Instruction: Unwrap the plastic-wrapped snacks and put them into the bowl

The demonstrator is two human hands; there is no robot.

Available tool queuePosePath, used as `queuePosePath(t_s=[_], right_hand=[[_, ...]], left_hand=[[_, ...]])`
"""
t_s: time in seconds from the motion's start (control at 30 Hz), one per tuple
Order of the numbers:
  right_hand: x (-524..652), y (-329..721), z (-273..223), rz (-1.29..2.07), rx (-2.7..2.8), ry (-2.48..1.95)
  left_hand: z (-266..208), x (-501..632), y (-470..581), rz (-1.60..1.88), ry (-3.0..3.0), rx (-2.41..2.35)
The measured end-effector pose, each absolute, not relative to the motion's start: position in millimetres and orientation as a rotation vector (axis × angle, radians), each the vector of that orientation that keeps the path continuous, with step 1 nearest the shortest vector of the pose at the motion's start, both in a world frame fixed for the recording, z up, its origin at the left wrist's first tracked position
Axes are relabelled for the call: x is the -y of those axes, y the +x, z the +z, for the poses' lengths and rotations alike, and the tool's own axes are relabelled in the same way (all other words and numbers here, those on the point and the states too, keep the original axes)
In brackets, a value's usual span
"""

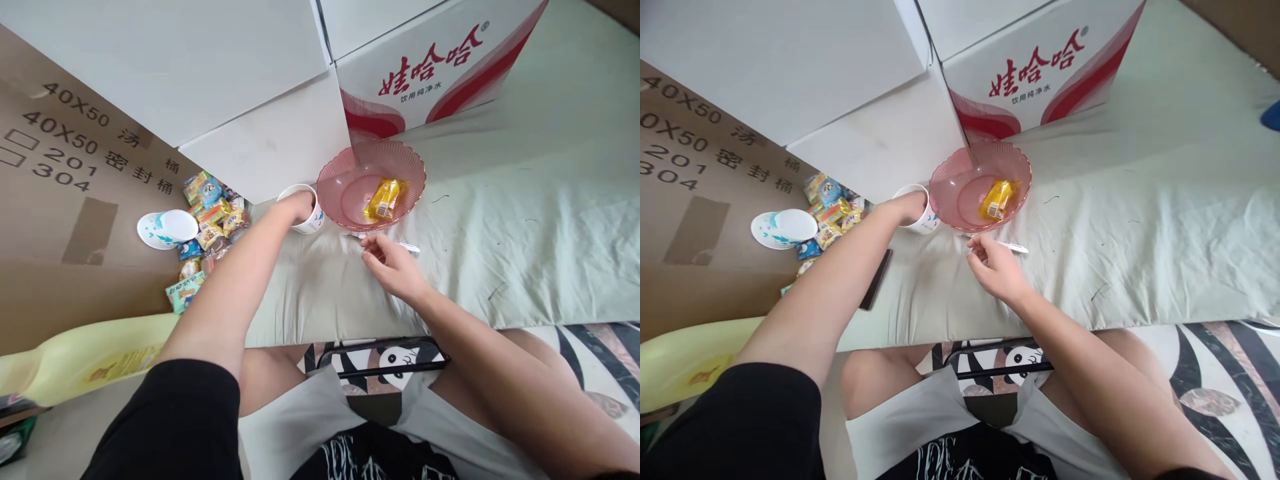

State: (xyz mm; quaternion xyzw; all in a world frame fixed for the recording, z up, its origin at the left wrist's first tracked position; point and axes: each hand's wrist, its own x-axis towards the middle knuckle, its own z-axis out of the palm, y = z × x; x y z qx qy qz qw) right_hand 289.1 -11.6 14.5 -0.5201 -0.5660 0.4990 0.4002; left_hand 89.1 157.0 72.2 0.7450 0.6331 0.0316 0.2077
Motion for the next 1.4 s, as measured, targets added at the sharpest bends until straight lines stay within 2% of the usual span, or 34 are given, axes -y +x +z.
queuePosePath(t_s=[0.13, 0.33, 0.53, 0.67, 0.8, 1.03, 1.27, 1.4], right_hand=[[8, 298, 11, 1.203, 1.468, -1.384], [9, 294, -3, 0.598, 1.896, -1.403], [17, 287, -8, 0.239, 2.150, -1.439], [31, 287, -2, 0.163, 2.182, -1.590], [40, 295, 3, 0.074, 2.159, -1.842], [34, 312, -4, 0.140, 2.154, -1.964], [29, 308, -15, 0.022, 2.201, -1.864], [28, 305, -6, 0.150, 2.157, -1.815]], left_hand=[[89, -158, 67, 0.019, 2.003, -1.759], [125, -94, -38, 0.693, 2.043, -2.183], [112, 49, -113, 0.613, 1.732, -2.625], [77, 118, -121, 0.307, 1.778, -2.599], [52, 140, -128, 0.000, 1.674, -2.428], [49, 144, -137, 0.281, 1.629, -2.560], [51, 132, -136, 0.324, 1.622, -2.461], [62, 133, -123, 0.670, 1.585, -2.362]])
